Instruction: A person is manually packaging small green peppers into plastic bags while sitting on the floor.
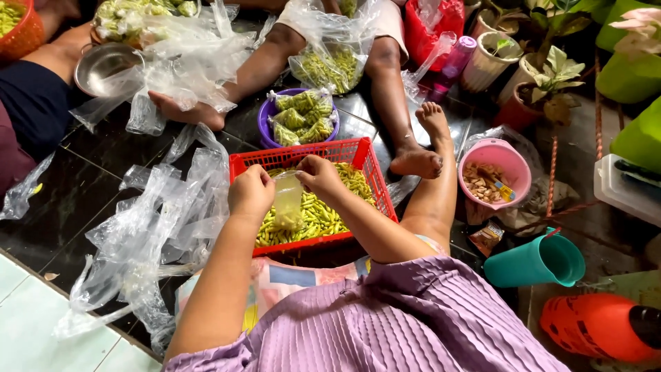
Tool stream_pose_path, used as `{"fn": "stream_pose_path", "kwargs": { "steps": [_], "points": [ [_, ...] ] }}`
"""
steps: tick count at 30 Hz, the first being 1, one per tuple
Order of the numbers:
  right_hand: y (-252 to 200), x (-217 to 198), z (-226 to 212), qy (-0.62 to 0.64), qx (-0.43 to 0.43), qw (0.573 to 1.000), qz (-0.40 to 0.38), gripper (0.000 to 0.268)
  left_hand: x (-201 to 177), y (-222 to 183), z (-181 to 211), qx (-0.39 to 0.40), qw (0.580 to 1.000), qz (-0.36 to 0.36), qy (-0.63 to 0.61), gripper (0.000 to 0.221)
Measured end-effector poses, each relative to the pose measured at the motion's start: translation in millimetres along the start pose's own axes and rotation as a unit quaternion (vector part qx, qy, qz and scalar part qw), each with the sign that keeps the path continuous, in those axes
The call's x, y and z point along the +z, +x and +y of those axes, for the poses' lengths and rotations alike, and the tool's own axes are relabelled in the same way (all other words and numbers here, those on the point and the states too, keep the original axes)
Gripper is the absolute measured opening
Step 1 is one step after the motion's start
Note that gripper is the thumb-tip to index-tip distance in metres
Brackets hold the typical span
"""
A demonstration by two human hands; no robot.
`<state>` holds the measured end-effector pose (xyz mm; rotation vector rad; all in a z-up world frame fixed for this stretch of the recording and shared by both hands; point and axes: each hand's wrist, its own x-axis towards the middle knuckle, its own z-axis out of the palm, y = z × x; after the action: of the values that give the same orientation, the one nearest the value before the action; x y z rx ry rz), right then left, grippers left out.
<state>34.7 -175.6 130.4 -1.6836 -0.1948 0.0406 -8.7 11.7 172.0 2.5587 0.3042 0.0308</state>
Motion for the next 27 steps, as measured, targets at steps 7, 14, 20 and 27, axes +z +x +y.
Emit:
{"fn": "stream_pose_path", "kwargs": {
  "steps": [7, 14, 20, 27],
  "points": [
    [-5, -4, -5, -0.221, -0.041, 0.974, -0.007, 0.014, -21, -10, 5, 0.008, 0.999, -0.01, 0.038, 0.012],
    [-54, 0, -61, -0.356, -0.227, 0.893, -0.157, 0.034, -29, -18, 2, 0.01, 0.998, -0.024, 0.061, 0.01],
    [-48, -10, -54, -0.452, -0.337, 0.8, -0.205, 0.018, -23, -17, -16, 0.068, 0.995, -0.017, 0.075, 0.005],
    [-22, -24, -29, -0.463, -0.405, 0.768, -0.177, 0.016, -20, -23, -24, 0.223, 0.97, 0.025, -0.091, 0.019]
  ]
}}
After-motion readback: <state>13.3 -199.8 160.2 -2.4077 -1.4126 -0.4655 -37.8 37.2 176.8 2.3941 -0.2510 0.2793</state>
